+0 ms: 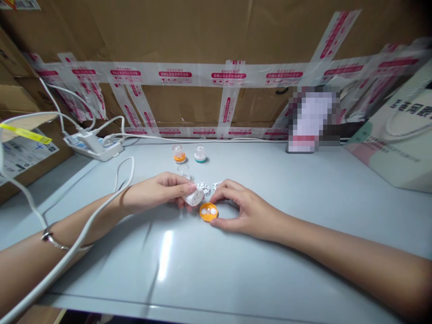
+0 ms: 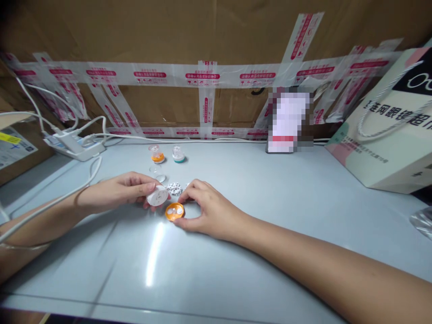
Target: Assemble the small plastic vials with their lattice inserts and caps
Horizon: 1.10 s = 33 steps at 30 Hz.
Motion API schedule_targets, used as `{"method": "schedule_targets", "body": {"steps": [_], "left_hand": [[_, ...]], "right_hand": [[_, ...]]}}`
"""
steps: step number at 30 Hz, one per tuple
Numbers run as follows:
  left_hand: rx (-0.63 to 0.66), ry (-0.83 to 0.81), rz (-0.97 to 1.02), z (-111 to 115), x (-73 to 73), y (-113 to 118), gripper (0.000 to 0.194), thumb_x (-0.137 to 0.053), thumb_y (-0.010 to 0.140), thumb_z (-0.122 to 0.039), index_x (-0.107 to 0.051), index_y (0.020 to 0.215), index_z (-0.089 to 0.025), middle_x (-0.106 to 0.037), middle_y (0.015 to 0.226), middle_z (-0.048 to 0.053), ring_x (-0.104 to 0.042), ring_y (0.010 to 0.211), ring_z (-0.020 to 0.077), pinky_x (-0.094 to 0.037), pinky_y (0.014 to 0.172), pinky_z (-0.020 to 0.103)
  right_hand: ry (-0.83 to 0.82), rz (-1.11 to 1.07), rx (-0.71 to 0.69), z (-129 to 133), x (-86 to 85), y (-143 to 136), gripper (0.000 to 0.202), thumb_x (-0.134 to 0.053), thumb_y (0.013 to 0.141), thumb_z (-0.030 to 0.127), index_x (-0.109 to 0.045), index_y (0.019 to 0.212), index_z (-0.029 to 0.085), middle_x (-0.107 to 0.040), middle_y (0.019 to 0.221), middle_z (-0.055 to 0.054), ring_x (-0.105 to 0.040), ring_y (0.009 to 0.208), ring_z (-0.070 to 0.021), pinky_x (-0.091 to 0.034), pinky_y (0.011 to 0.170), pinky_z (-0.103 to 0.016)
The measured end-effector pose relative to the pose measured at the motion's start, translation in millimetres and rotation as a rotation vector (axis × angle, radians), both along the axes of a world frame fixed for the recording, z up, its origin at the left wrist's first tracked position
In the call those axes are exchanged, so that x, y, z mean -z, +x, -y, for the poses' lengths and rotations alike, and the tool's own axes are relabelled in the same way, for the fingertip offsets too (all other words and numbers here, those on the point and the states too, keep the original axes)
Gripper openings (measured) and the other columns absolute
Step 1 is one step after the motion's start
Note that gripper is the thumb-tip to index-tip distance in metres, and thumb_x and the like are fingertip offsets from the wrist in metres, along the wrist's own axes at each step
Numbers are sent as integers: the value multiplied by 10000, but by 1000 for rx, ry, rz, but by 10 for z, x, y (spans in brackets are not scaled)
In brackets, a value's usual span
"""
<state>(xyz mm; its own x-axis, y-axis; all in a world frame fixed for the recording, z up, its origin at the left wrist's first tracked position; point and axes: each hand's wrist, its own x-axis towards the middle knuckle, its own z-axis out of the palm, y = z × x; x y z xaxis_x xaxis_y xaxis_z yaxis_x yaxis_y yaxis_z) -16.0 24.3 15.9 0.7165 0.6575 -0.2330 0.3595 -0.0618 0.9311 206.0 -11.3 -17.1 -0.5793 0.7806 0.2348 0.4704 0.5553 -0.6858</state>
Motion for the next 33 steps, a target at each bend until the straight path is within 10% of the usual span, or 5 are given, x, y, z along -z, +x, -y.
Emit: {"method": "schedule_targets", "body": {"steps": [5, 19, 33], "left_hand": [[-71, 58, 20, 21, 70, 47, 279, -509, 857, -375, -602, 948, -128, -605, 742, 17, -509, 626, 86, -408, 583, 190], [-12, 942, -216, 279, 101, 182, 290, -615, 790, -389, -619, 934, -138, -560, 727, 14, -509, 658, 120, -376, 589, 207], [28, 951, -162, 292, 59, 148, 261, -599, 821, -302, -618, 1039, -160, -584, 784, 34, -534, 697, 124, -406, 637, 214]], "right_hand": [[8, -16, 4, 3, 3, 0, 240, -680, 696, 241, -602, 907, 157, -530, 914, -43, -536, 861, -154, -436, 798, -283], [-31, -76, -23, -17, 18, -18, 207, -689, 714, 240, -626, 894, 158, -546, 899, -41, -550, 854, -145, -446, 810, -277], [-42, -57, -8, -10, 5, -17, 196, -687, 702, 209, -631, 889, 194, -561, 918, -28, -554, 876, -151, -446, 820, -285]]}}
